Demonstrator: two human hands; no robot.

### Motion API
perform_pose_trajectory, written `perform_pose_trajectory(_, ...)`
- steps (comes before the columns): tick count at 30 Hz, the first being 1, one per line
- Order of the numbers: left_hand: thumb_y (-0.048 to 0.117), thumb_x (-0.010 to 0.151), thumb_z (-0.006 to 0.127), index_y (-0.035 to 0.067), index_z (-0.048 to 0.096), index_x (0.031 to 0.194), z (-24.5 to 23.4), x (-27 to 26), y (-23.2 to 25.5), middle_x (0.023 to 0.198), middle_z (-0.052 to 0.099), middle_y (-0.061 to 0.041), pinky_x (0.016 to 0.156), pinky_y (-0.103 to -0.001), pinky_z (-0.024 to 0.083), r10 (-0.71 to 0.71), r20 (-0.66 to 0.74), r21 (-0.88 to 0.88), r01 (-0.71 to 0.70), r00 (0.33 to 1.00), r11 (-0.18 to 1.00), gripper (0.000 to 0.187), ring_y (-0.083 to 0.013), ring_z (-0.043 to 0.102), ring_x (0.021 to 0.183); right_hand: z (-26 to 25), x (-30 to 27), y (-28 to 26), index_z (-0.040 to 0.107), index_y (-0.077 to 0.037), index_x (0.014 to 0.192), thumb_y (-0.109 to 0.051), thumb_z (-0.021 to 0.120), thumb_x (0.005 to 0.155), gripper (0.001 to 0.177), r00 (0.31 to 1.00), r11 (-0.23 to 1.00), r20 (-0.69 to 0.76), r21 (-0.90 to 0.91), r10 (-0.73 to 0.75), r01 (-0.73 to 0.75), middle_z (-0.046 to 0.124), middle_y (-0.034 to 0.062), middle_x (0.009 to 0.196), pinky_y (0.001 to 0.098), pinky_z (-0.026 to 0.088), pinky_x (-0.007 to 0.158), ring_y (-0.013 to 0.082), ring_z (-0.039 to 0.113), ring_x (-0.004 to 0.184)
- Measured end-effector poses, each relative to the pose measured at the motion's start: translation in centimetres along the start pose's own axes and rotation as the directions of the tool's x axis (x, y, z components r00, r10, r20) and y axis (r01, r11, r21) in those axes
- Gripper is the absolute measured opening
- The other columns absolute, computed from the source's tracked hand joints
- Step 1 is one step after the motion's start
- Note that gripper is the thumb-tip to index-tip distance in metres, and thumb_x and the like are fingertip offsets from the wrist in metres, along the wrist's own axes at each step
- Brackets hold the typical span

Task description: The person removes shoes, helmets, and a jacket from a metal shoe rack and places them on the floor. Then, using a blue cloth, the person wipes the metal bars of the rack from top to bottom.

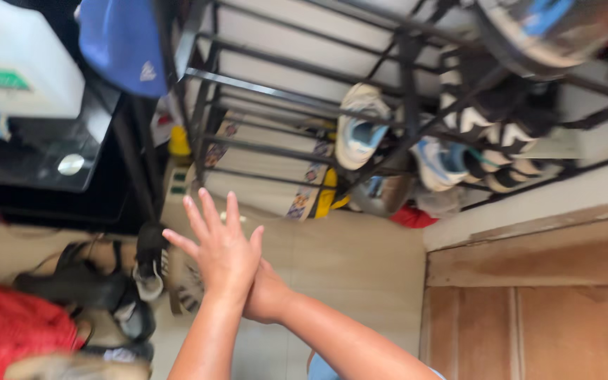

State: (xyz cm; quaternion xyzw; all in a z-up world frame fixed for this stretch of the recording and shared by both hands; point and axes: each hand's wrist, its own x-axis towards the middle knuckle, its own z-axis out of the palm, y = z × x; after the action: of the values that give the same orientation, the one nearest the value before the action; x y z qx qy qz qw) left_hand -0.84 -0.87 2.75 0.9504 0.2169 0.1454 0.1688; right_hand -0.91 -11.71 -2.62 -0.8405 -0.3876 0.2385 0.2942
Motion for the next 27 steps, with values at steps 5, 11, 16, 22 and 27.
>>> perform_pose_trajectory(5, 0.048, 0.077, 0.074, 0.018, 0.052, 0.146, 0.8, -1.2, 2.0, 0.162, 0.03, -0.02, 0.111, -0.081, 0.013, 0.076, 0.009, -0.036, -0.076, 0.997, 0.996, 0.078, -0.0419, 0.018, 0.153, -8.4, -5.3, 1.1, 0.064, -0.007, 0.129, -0.032, 0.082, 0.081, 0.057, 0.977, 0.992, -0.213, -0.118, 0.026, -0.052, 0.064, 0.0177, 0.132, 0.048, 0.047, 0.103, 0.0388, 0.057, 0.126)
perform_pose_trajectory(11, 0.047, 0.079, 0.074, 0.018, 0.054, 0.143, 0.7, -3.7, 7.0, 0.158, 0.032, -0.018, 0.114, -0.07, 0.023, 0.167, 0.085, -0.103, -0.158, 0.982, 0.982, 0.073, -0.0375, 0.023, 0.15, -20.4, -10.7, 2.2, 0.064, -0.004, 0.123, -0.018, 0.081, 0.084, 0.044, 0.568, 0.996, -0.821, -0.01, -0.059, 0.089, 0.066, 0.013, 0.12, 0.035, 0.054, 0.092, 0.0262, 0.065, 0.11)
perform_pose_trajectory(16, 0.047, 0.076, 0.076, 0.015, 0.057, 0.141, -2.2, -2.7, 13.7, 0.156, 0.039, -0.021, 0.109, -0.064, 0.029, 0.266, -0.015, -0.216, -0.263, 0.964, 0.94, 0.074, -0.0392, 0.033, 0.143, -35.6, -11.8, 4.7, 0.057, -0.003, 0.125, -0.018, 0.069, 0.103, 0.029, 0.164, 0.951, -0.983, 0.127, 0.083, 0.283, 0.059, 0.0001, 0.104, 0.0238, 0.05, 0.085, 0.0067, 0.053, 0.089)
perform_pose_trajectory(22, 0.039, 0.1, 0.065, -0.003, 0.052, 0.142, -8.6, 9.2, 24.0, 0.142, 0.055, -0.027, 0.112, -0.05, 0.04, 0.254, -0.499, -0.523, -0.522, 0.828, 0.673, 0.061, -0.0443, 0.05, 0.133, -47.7, -12.0, 7.4, 0.051, -0.005, 0.131, -0.038, 0.062, 0.103, 0.044, 0.033, 0.966, -0.981, 0.192, 0.189, 0.174, 0.064, 0.0063, 0.117, 0.0312, 0.048, 0.099, 0.0151, 0.061, 0.109)
perform_pose_trajectory(27, 0.061, 0.097, 0.055, 0.0, 0.045, 0.148, -12.9, 20.7, 33.3, 0.147, 0.053, -0.026, 0.114, -0.047, 0.042, 0.041, -0.122, -0.803, -0.123, 0.992, 0.583, 0.08, -0.0388, 0.05, 0.139, -53.1, -11.4, 10.9, 0.052, -0.004, 0.137, -0.057, 0.049, 0.106, 0.062, 0.204, 0.91, -0.945, 0.306, 0.255, 0.281, 0.061, 0.0096, 0.131, 0.0348, 0.04, 0.108, 0.0183, 0.054, 0.122)
